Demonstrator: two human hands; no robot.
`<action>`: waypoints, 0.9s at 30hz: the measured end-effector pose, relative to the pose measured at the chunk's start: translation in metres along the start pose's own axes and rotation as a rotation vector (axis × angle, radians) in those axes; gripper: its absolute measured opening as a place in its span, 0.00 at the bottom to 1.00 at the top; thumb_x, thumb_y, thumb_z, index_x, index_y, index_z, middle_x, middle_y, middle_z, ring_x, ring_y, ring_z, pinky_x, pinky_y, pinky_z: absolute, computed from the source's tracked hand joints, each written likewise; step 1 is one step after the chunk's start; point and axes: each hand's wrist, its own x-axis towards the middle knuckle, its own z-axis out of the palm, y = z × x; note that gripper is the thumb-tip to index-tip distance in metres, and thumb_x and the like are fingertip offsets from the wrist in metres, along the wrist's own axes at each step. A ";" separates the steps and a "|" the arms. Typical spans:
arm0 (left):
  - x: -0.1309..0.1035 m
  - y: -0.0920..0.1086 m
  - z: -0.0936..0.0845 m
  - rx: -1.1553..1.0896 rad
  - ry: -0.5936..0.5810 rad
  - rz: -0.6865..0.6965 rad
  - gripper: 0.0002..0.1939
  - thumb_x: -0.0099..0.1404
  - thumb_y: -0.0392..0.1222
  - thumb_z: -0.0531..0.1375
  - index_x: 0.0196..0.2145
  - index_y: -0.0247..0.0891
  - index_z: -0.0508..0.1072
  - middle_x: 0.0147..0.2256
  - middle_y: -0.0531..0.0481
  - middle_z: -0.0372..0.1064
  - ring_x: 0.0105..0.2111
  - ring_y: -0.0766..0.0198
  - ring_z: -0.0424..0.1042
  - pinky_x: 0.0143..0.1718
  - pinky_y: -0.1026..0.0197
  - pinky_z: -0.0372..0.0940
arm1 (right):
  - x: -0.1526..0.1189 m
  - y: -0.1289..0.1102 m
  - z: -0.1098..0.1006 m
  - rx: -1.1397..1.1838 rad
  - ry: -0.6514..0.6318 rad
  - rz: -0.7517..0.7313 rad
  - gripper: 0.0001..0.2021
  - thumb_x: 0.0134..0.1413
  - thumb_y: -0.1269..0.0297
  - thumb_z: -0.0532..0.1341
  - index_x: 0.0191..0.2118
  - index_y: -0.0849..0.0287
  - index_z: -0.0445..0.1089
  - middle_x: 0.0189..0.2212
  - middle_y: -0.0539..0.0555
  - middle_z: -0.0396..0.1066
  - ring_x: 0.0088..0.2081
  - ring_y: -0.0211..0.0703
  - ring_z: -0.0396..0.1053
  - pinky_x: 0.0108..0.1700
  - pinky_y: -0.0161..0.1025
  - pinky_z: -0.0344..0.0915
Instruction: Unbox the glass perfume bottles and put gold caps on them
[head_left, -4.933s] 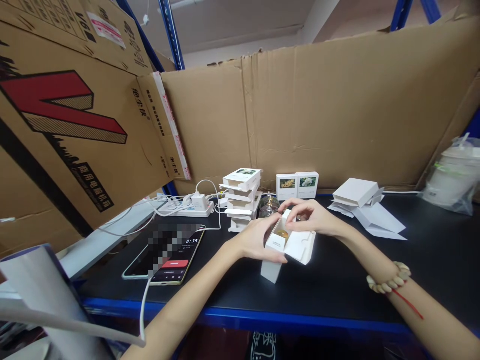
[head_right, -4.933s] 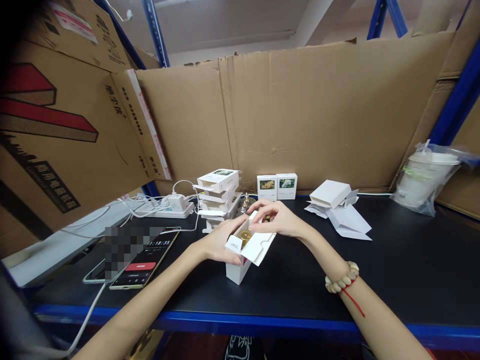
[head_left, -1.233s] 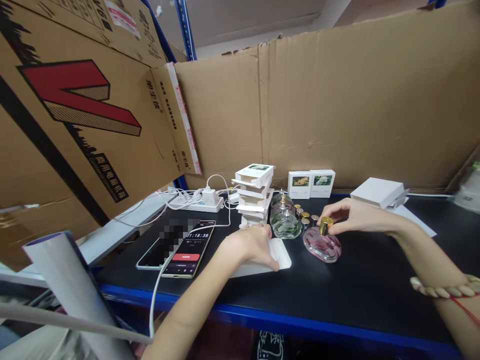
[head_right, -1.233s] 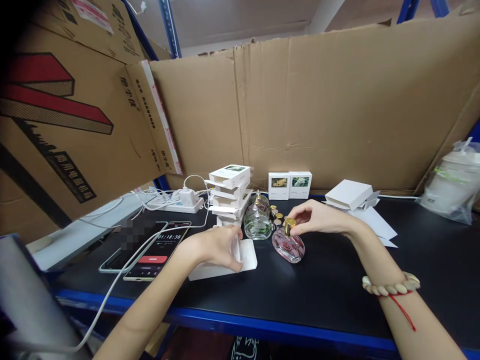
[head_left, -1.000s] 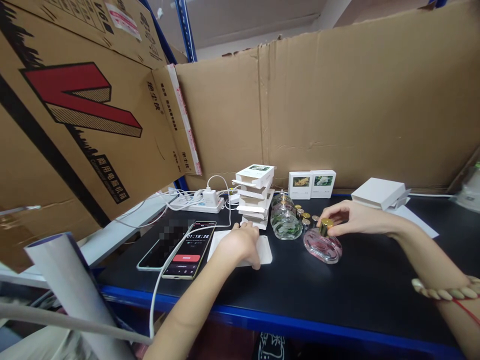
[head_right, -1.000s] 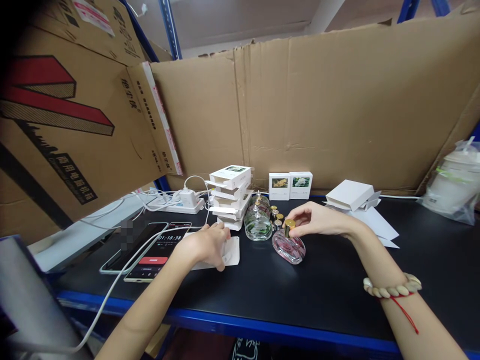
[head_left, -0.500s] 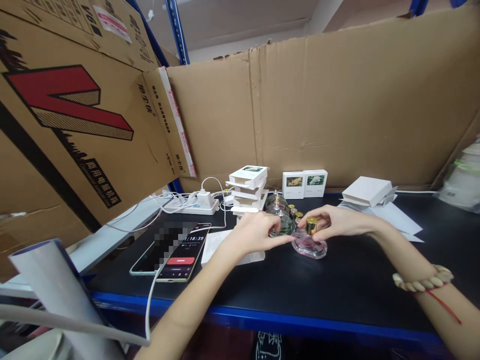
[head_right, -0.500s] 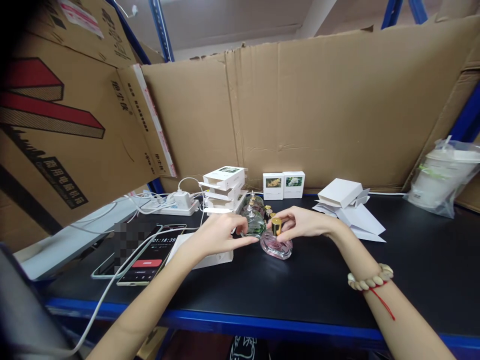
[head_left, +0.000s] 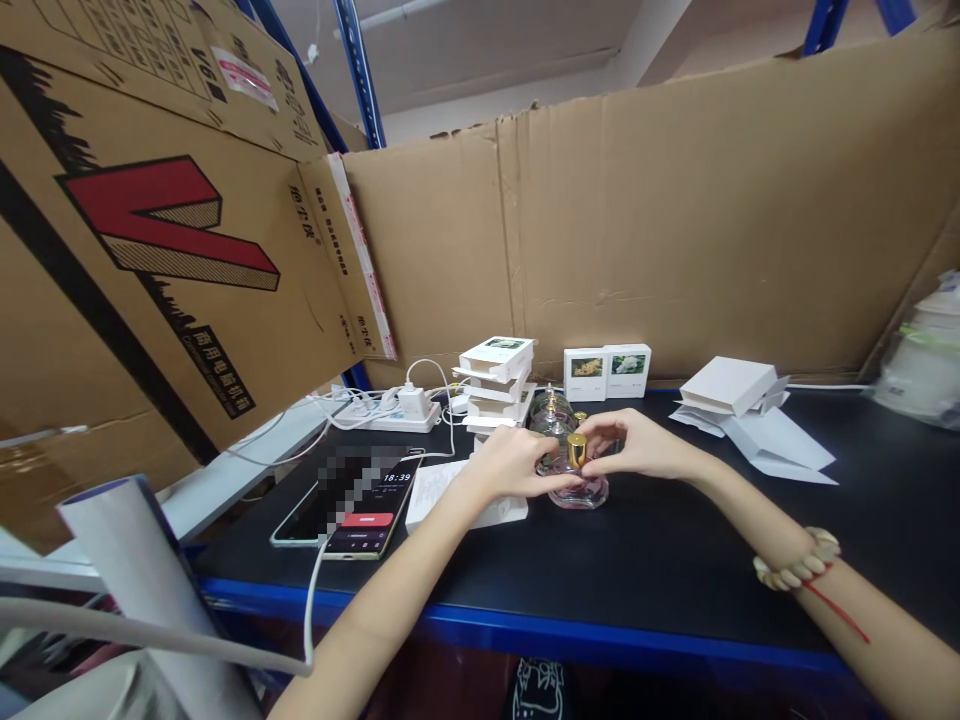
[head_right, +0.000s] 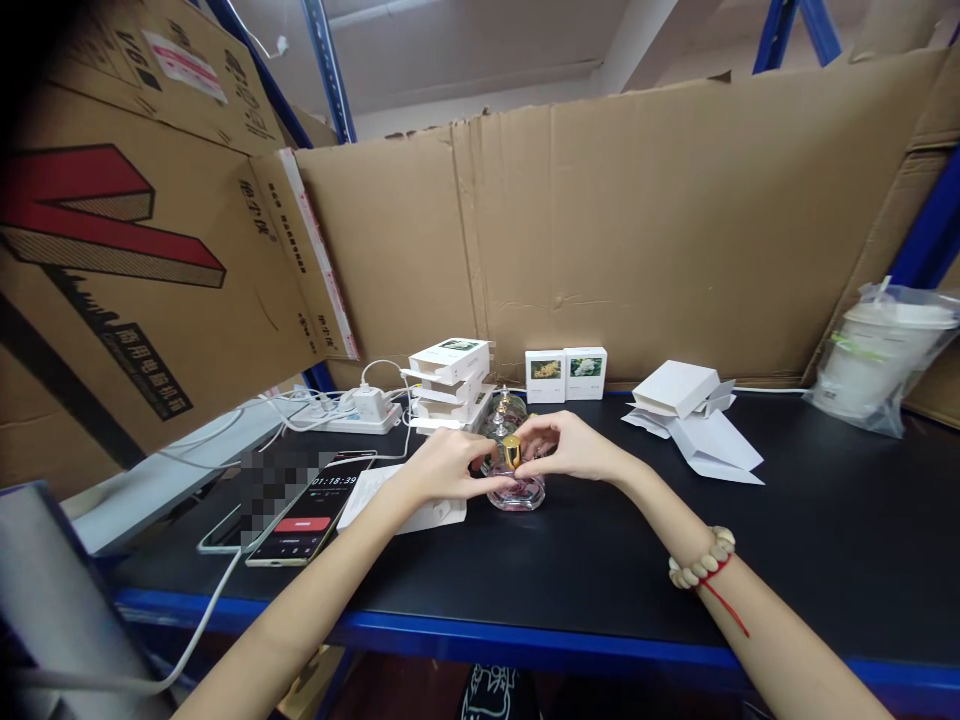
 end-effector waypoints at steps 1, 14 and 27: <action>0.000 0.000 0.001 -0.005 0.012 0.012 0.23 0.59 0.59 0.53 0.24 0.35 0.69 0.21 0.51 0.68 0.23 0.65 0.67 0.21 0.66 0.49 | 0.000 -0.001 0.002 -0.002 0.040 -0.007 0.19 0.31 0.60 0.68 0.33 0.65 0.69 0.27 0.52 0.70 0.29 0.37 0.66 0.37 0.39 0.64; 0.001 0.001 0.006 -0.090 0.085 0.081 0.20 0.61 0.52 0.55 0.21 0.34 0.68 0.22 0.50 0.69 0.23 0.66 0.67 0.24 0.65 0.51 | 0.005 0.008 0.011 -0.112 0.200 -0.177 0.12 0.40 0.60 0.63 0.28 0.64 0.71 0.27 0.53 0.68 0.28 0.38 0.64 0.31 0.37 0.62; 0.002 0.000 0.007 -0.134 0.056 0.080 0.20 0.62 0.51 0.53 0.22 0.32 0.70 0.22 0.49 0.68 0.23 0.66 0.66 0.24 0.65 0.52 | 0.005 0.012 0.011 -0.145 0.129 -0.293 0.13 0.48 0.57 0.59 0.27 0.64 0.71 0.27 0.53 0.65 0.30 0.38 0.62 0.31 0.36 0.60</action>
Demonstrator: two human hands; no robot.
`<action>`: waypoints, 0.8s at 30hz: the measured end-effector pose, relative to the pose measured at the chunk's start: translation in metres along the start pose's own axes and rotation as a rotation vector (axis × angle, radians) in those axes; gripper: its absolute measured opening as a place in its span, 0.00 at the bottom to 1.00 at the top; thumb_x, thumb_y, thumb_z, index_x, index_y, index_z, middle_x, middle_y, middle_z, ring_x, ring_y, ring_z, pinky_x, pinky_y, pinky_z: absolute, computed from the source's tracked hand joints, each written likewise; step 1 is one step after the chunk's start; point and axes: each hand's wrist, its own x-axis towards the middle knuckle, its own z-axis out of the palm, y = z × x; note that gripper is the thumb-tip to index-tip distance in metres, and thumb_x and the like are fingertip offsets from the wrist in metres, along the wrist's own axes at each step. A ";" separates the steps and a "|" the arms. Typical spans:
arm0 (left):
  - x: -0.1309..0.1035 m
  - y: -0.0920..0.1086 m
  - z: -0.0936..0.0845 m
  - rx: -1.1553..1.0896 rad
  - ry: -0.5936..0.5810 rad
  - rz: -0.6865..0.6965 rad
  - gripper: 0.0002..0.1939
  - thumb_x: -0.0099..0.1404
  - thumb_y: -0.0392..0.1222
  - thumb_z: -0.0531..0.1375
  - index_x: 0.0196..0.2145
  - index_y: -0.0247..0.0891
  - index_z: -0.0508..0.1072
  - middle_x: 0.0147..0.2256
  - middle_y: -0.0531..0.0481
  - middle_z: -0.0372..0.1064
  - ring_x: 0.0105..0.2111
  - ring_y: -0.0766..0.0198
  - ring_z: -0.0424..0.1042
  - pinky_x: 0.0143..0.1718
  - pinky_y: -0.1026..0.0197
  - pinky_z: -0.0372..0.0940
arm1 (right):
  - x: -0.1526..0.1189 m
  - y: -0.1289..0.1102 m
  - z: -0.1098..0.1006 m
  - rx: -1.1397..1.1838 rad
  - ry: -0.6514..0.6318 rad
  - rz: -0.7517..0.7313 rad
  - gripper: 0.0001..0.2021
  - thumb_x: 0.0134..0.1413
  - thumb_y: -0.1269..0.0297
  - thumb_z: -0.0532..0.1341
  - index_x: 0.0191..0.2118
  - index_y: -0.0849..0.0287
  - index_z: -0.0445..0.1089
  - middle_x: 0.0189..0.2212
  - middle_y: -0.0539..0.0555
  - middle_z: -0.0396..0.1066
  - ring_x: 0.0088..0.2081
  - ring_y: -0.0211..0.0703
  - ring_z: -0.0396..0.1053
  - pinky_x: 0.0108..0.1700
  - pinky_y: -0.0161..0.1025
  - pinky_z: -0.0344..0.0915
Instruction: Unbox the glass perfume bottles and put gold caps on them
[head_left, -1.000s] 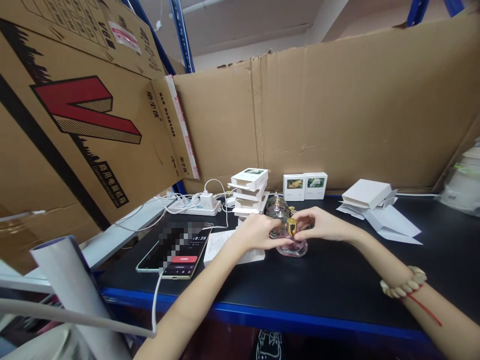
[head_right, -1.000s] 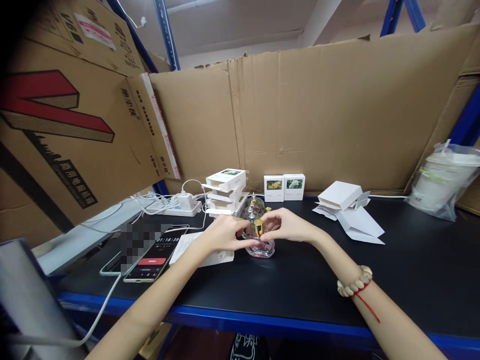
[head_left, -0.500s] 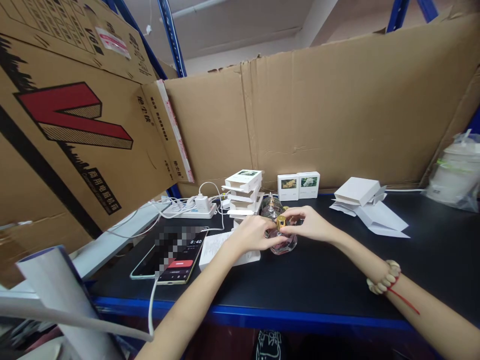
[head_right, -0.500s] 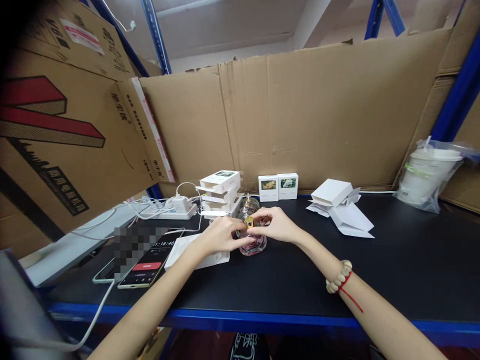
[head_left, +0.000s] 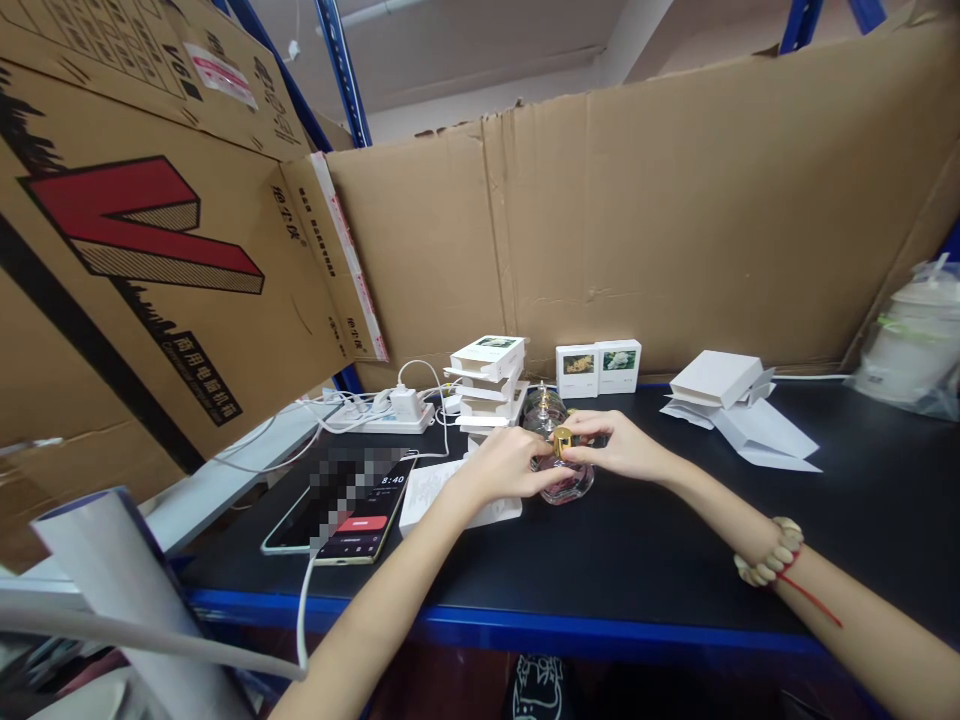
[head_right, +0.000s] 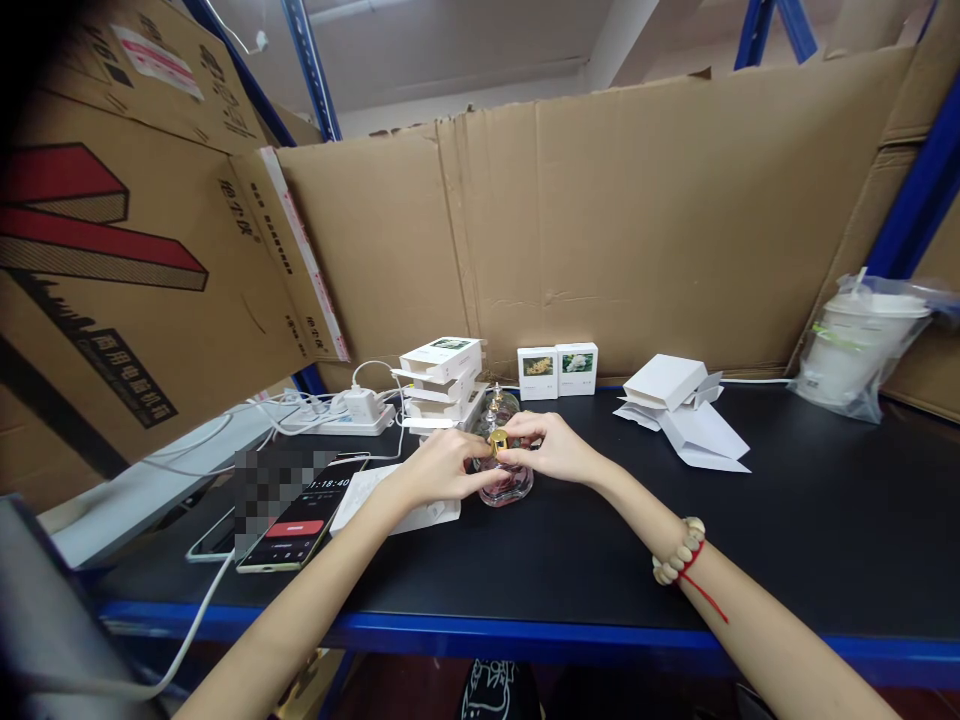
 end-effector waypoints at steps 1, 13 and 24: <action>0.000 0.000 0.000 -0.001 -0.007 -0.003 0.20 0.62 0.51 0.53 0.22 0.32 0.70 0.22 0.49 0.68 0.23 0.66 0.66 0.24 0.65 0.52 | 0.000 0.000 0.000 -0.002 -0.002 -0.006 0.13 0.48 0.57 0.59 0.27 0.64 0.71 0.27 0.53 0.64 0.30 0.38 0.62 0.31 0.36 0.60; 0.000 0.000 -0.003 -0.015 -0.060 -0.051 0.18 0.62 0.49 0.55 0.22 0.32 0.71 0.22 0.49 0.68 0.22 0.67 0.64 0.23 0.67 0.50 | 0.000 -0.001 0.000 0.010 -0.041 -0.035 0.11 0.50 0.60 0.58 0.30 0.64 0.71 0.28 0.53 0.65 0.31 0.38 0.63 0.34 0.36 0.62; 0.001 0.001 -0.003 0.001 -0.059 -0.046 0.18 0.62 0.51 0.54 0.24 0.33 0.71 0.23 0.49 0.70 0.22 0.66 0.66 0.23 0.67 0.50 | 0.000 -0.002 -0.004 0.070 -0.037 0.105 0.15 0.42 0.58 0.63 0.34 0.64 0.72 0.32 0.55 0.69 0.31 0.40 0.66 0.33 0.38 0.64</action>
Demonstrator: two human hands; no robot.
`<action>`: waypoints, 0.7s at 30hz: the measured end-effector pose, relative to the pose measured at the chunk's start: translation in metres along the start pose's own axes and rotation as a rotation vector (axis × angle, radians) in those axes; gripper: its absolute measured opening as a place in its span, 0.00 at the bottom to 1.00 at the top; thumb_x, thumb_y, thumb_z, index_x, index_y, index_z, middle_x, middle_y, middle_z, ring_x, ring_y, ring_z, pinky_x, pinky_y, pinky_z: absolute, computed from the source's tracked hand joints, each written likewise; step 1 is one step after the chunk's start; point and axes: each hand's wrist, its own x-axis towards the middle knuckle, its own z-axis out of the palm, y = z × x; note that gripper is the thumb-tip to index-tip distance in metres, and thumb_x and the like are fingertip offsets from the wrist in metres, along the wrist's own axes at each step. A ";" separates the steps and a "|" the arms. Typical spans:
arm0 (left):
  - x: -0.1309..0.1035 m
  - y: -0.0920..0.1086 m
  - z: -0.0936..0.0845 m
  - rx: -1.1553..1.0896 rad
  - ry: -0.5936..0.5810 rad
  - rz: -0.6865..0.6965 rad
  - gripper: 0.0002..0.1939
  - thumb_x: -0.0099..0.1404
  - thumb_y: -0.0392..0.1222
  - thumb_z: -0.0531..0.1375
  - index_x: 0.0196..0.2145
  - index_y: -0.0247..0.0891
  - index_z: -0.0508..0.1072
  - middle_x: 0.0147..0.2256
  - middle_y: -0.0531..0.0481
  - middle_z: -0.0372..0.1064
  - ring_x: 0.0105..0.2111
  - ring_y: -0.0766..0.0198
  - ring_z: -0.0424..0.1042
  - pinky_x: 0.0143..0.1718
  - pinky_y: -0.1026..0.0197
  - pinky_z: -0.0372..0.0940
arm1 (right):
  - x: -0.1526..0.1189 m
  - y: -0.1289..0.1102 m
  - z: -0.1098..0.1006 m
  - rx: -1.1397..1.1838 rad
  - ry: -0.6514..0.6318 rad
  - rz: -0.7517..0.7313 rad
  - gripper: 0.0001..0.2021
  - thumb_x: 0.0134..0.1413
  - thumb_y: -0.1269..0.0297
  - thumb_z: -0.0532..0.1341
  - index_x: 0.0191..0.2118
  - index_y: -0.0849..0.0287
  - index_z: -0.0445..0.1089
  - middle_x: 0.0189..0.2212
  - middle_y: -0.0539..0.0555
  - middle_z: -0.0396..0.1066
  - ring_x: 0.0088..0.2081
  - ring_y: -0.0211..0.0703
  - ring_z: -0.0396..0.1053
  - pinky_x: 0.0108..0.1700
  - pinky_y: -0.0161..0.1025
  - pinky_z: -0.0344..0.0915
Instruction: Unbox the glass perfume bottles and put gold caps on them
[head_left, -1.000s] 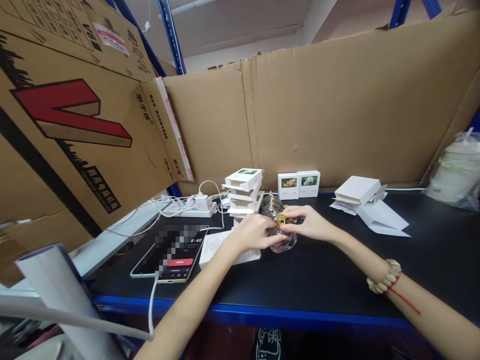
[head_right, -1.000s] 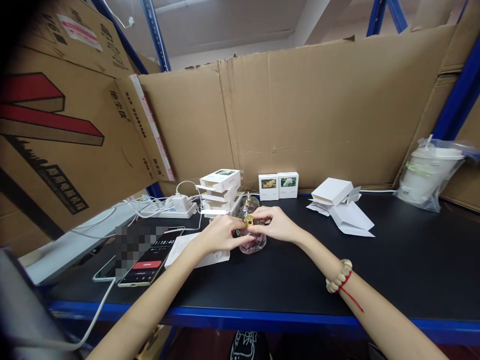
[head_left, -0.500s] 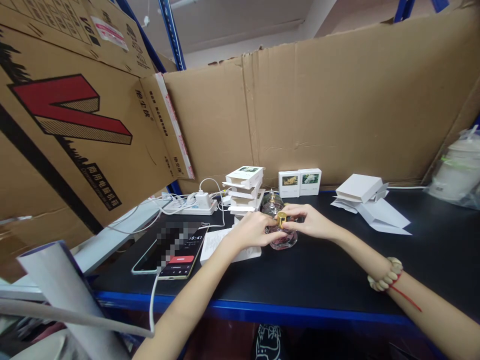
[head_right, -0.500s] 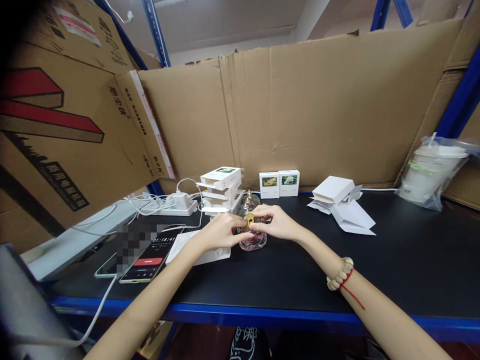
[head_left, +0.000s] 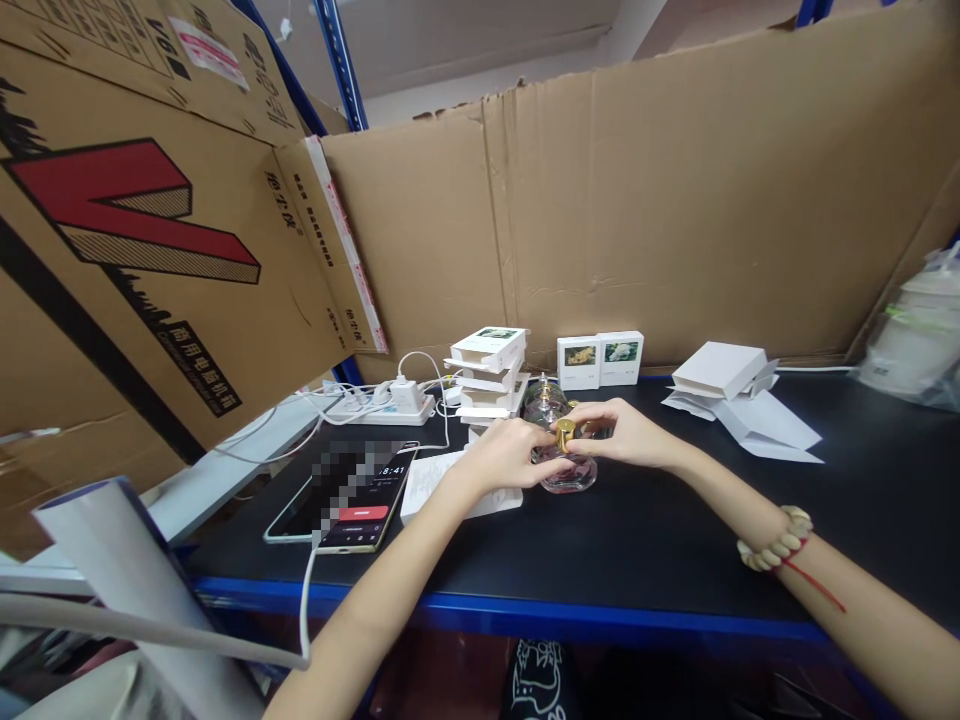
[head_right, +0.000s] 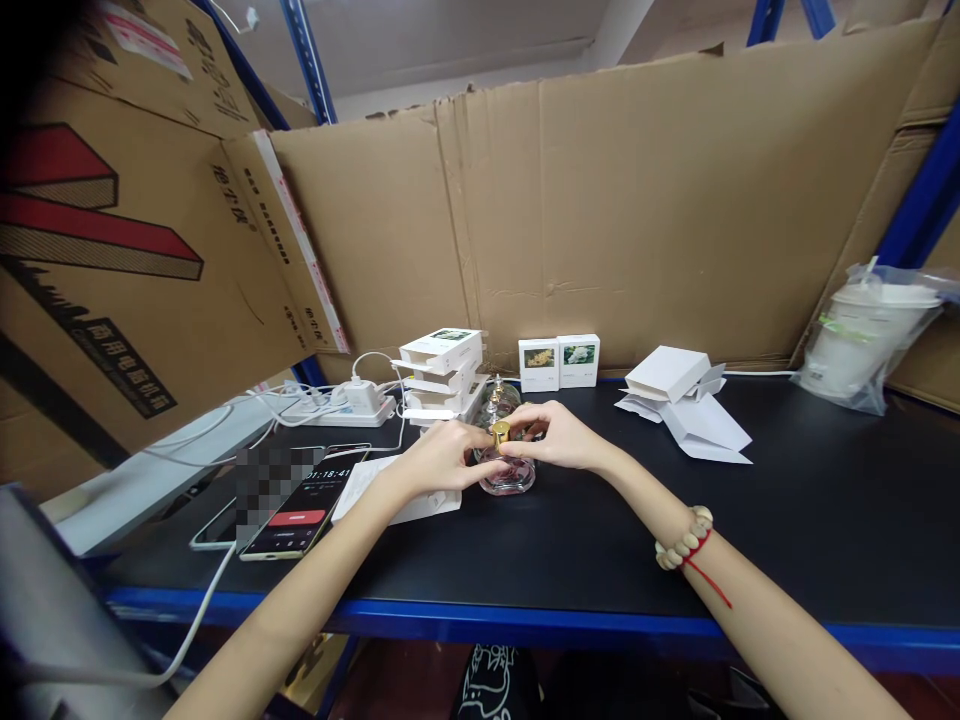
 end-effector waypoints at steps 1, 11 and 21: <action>0.000 0.000 0.000 -0.002 0.000 0.000 0.19 0.62 0.51 0.54 0.24 0.33 0.72 0.23 0.49 0.70 0.23 0.66 0.66 0.24 0.67 0.51 | 0.000 -0.001 0.000 0.010 0.009 0.023 0.16 0.40 0.58 0.63 0.35 0.64 0.72 0.31 0.55 0.69 0.30 0.39 0.66 0.32 0.38 0.63; -0.002 -0.002 0.000 -0.007 0.000 0.001 0.19 0.62 0.52 0.53 0.27 0.34 0.73 0.23 0.49 0.70 0.23 0.66 0.66 0.24 0.66 0.50 | 0.002 -0.008 0.007 0.113 0.116 0.096 0.17 0.32 0.61 0.67 0.31 0.62 0.66 0.24 0.49 0.65 0.26 0.34 0.63 0.29 0.35 0.62; -0.001 -0.002 0.000 -0.028 0.013 0.009 0.19 0.62 0.52 0.54 0.26 0.33 0.73 0.22 0.50 0.69 0.22 0.67 0.64 0.23 0.67 0.49 | 0.001 -0.010 0.007 0.103 0.120 0.089 0.15 0.34 0.62 0.66 0.31 0.63 0.66 0.25 0.49 0.65 0.25 0.34 0.63 0.29 0.35 0.63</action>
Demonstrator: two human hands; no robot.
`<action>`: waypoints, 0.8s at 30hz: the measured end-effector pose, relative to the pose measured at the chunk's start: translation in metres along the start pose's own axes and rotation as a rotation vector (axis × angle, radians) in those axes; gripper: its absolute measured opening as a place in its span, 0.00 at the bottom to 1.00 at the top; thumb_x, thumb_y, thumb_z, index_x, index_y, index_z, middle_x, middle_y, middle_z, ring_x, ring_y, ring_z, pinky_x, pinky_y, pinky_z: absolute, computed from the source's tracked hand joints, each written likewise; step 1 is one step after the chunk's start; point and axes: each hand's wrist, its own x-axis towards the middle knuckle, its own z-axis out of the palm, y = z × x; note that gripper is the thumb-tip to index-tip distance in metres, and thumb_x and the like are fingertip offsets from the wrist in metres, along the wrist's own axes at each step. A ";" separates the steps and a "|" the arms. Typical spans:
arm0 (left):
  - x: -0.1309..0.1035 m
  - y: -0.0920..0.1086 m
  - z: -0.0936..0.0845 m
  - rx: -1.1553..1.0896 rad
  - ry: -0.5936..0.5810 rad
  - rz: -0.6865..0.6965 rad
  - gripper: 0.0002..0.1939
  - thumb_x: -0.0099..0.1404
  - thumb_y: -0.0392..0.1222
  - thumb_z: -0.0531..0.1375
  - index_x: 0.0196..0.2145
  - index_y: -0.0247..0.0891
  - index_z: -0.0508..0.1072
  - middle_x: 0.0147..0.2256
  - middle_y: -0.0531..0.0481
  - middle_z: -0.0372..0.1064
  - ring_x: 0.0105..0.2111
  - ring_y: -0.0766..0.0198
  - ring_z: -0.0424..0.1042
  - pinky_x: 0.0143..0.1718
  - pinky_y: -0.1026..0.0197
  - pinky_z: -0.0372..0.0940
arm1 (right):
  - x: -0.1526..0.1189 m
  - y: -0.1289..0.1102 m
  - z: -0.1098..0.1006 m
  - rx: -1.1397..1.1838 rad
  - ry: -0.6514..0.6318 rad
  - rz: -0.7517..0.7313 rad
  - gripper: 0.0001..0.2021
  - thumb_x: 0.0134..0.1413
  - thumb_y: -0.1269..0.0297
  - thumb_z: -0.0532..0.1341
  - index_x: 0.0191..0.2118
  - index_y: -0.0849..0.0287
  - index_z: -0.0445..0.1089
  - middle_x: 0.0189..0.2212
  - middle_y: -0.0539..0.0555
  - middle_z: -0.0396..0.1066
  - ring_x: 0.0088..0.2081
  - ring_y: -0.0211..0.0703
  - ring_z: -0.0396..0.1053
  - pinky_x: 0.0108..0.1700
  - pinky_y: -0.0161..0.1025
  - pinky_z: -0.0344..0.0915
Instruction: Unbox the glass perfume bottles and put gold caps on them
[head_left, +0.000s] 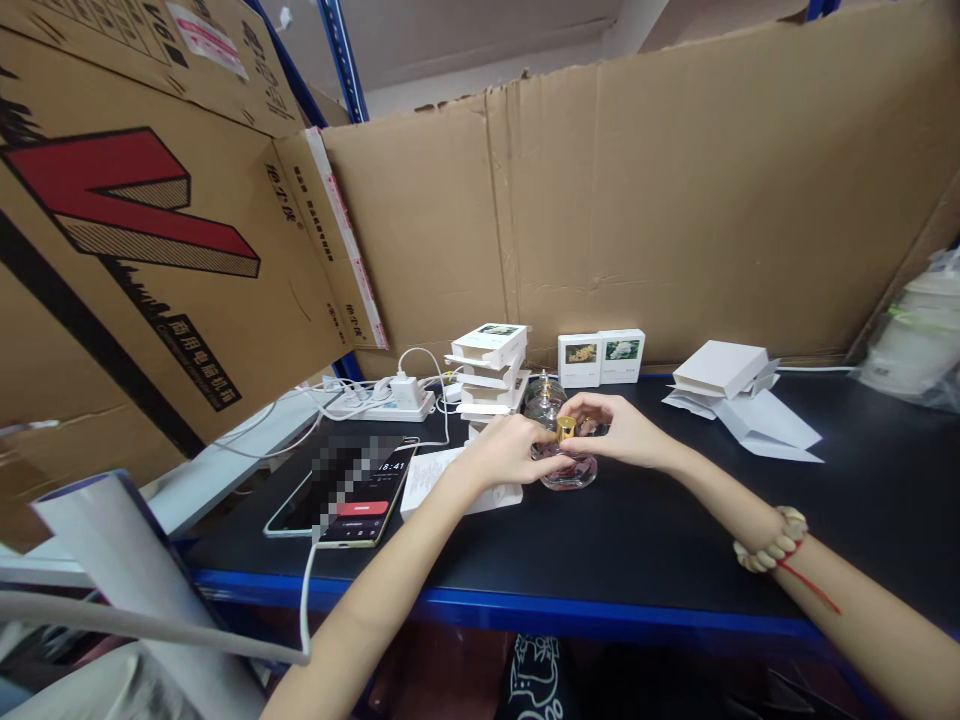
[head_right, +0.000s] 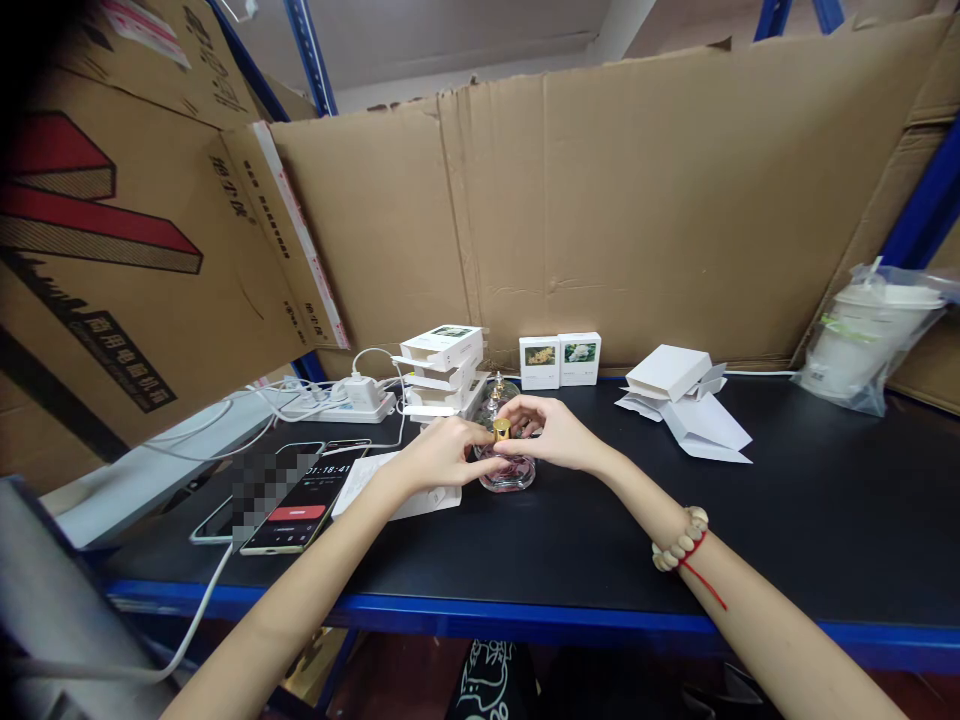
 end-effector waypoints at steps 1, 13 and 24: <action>0.000 0.000 0.000 -0.004 0.004 0.001 0.19 0.62 0.52 0.54 0.26 0.33 0.73 0.22 0.50 0.69 0.21 0.67 0.64 0.23 0.67 0.48 | 0.000 0.000 0.000 -0.003 0.001 -0.006 0.15 0.34 0.62 0.66 0.32 0.63 0.66 0.25 0.49 0.66 0.26 0.34 0.63 0.30 0.35 0.63; 0.001 -0.003 0.002 -0.002 0.009 0.008 0.21 0.61 0.53 0.54 0.22 0.34 0.71 0.19 0.51 0.66 0.19 0.69 0.61 0.22 0.66 0.48 | 0.000 0.003 -0.001 -0.072 0.011 -0.075 0.14 0.38 0.61 0.65 0.32 0.62 0.67 0.26 0.51 0.69 0.28 0.38 0.67 0.33 0.39 0.66; 0.000 -0.003 -0.002 -0.032 -0.039 -0.031 0.18 0.61 0.52 0.55 0.25 0.34 0.73 0.21 0.51 0.68 0.21 0.68 0.62 0.23 0.67 0.49 | 0.001 0.005 -0.002 -0.100 -0.008 -0.076 0.14 0.39 0.61 0.62 0.34 0.62 0.69 0.29 0.53 0.70 0.29 0.39 0.66 0.34 0.39 0.66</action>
